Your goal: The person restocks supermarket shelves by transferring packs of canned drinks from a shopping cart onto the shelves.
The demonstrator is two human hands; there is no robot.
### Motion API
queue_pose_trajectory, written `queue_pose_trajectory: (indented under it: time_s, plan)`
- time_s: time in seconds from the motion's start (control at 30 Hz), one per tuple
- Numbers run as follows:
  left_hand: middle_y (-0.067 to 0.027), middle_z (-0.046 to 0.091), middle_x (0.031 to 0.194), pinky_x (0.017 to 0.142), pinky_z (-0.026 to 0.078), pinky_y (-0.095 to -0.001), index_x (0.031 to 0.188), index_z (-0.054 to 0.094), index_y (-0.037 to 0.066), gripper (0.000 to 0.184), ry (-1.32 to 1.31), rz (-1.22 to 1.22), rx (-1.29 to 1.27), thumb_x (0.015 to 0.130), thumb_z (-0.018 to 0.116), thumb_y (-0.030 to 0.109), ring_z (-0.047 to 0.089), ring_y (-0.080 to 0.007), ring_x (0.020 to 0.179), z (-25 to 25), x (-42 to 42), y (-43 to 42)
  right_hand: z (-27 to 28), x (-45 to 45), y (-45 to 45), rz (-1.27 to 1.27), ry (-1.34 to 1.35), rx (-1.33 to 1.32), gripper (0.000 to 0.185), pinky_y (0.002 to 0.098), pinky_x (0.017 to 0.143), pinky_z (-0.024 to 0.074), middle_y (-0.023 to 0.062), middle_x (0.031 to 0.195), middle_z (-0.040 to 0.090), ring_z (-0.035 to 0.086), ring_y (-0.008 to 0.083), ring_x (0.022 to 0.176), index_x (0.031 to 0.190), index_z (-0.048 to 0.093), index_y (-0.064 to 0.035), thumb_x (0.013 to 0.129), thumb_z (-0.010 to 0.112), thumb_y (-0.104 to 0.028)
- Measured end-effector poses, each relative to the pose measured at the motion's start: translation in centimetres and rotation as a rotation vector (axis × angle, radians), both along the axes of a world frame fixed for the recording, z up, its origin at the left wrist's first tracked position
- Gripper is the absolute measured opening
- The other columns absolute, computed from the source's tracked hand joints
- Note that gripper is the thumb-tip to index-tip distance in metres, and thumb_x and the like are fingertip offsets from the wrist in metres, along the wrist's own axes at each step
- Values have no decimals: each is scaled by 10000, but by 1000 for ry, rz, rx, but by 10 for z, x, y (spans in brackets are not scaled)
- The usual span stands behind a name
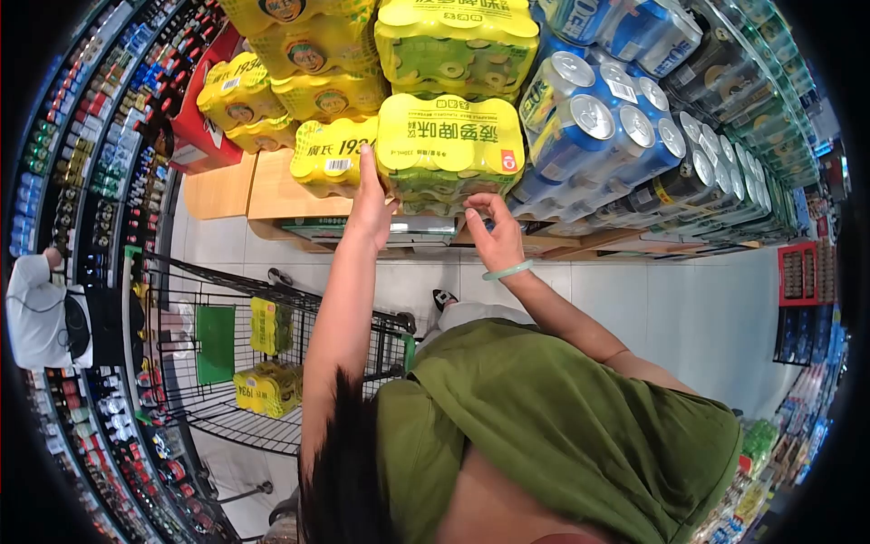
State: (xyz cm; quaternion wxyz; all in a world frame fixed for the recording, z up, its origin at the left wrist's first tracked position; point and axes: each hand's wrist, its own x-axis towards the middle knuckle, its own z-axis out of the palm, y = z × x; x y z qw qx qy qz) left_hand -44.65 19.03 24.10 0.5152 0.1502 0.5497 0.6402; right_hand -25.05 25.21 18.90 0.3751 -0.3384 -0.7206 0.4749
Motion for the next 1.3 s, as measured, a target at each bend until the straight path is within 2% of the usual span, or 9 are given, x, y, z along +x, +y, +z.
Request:
queue_pose_trajectory:
  time_s: [0.3,0.5,0.57,0.6,0.73,1.07,1.17,1.27,1.3]
  plan:
    - [-74,200,1537,1133,91,-466,1486,183,102,776,12,-117,230,932,353,618,165,-224,1412,-4,1,-9,-11,-1,4,-17,36,-52,234,321,843,472,151,950,656,635,226,927,1061,555,20,877,596,-118]
    - [-87,258,1518,1117,118,-480,1485,206,108,867,134,-15,100,881,295,725,189,-240,1402,-6,6,-3,-13,-3,4,-17,41,-36,221,324,849,473,142,971,654,634,223,931,1061,550,14,884,590,-111]
    - [-87,249,1523,1114,127,-473,1486,207,119,871,141,-72,63,877,266,739,183,-233,1403,4,8,-4,-8,-3,3,-12,32,-20,212,324,867,470,136,990,652,630,217,941,1066,544,8,890,580,-104]
    - [-132,296,1482,1101,215,-328,1442,268,6,779,148,-18,83,958,236,614,283,-220,1348,0,8,-1,-7,-3,3,-3,19,-40,208,320,886,463,132,1010,646,622,208,957,1072,538,8,895,571,-97]
    - [-190,300,1464,1100,222,-341,1425,264,-42,797,202,-7,89,962,213,604,288,-246,1347,-27,0,8,-10,-3,4,13,15,-41,219,321,895,457,127,1017,641,613,203,974,1082,534,10,895,570,-99]
    - [-184,238,1500,1117,178,-368,1449,221,-23,847,271,-15,88,935,234,650,230,-271,1382,-33,-4,7,-17,-9,6,31,-10,-114,205,294,822,471,110,974,644,616,164,906,1057,557,11,893,570,-111]
    - [-145,220,1519,1126,155,-382,1469,205,27,842,147,-56,75,923,261,666,206,-263,1393,-20,-1,-8,-14,-10,5,6,-12,-109,204,278,782,475,100,948,646,621,147,864,1045,565,13,893,572,-122]
    - [-93,218,1529,1113,86,-519,1492,176,106,816,-31,-17,125,916,267,676,123,-237,1421,-25,-3,-18,-14,-9,7,8,-9,-105,207,267,743,478,90,926,648,622,136,812,1029,570,23,886,579,-126]
    - [-113,217,1527,1123,118,-476,1482,181,62,823,-19,-27,169,923,290,657,155,-243,1414,-34,-7,-22,-12,-8,7,2,1,-90,207,267,743,478,90,926,648,622,136,812,1029,570,23,886,579,-126]
